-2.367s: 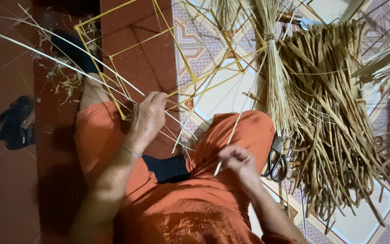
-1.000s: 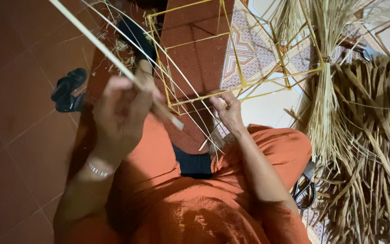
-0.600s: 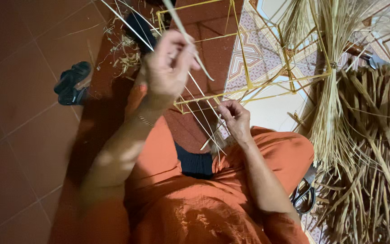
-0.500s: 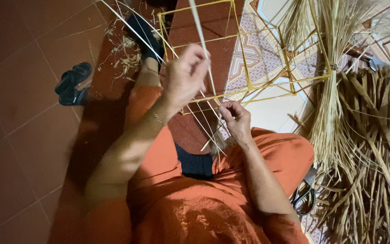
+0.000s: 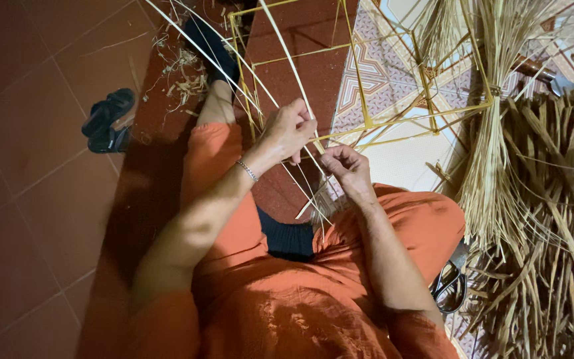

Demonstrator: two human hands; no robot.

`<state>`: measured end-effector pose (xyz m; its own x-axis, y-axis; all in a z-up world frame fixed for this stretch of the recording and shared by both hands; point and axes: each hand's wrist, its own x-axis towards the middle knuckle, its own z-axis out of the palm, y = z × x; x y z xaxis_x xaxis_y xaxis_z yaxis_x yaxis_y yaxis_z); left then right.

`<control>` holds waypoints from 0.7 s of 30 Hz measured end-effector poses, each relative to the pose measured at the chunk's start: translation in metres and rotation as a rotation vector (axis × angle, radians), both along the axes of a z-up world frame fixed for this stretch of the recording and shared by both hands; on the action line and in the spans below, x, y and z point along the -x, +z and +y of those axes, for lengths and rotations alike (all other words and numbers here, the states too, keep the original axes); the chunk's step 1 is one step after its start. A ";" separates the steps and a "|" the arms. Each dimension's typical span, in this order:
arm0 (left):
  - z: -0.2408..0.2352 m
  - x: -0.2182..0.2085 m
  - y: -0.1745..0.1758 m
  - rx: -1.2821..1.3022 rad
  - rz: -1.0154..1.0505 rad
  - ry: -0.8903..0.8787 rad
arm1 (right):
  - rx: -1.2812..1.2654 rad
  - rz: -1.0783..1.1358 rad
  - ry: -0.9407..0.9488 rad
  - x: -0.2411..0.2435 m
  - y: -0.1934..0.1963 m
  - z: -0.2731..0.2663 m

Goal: The person sits on the floor and weaves thin dried palm leaves into a rectangular basket frame. They repeatedly thread and pull the leaves through the frame to build up the basket walls.

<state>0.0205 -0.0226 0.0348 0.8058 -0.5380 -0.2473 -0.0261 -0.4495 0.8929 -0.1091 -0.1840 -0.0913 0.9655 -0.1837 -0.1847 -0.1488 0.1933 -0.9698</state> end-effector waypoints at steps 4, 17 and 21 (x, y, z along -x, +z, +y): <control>-0.002 -0.001 -0.001 0.144 -0.043 0.069 | -0.058 0.014 0.006 -0.002 -0.005 -0.004; -0.003 0.002 -0.009 0.080 0.013 0.071 | 0.142 -0.019 0.039 0.003 0.017 -0.010; 0.000 0.009 -0.003 0.055 -0.025 0.039 | 0.051 0.057 0.058 0.003 0.011 -0.016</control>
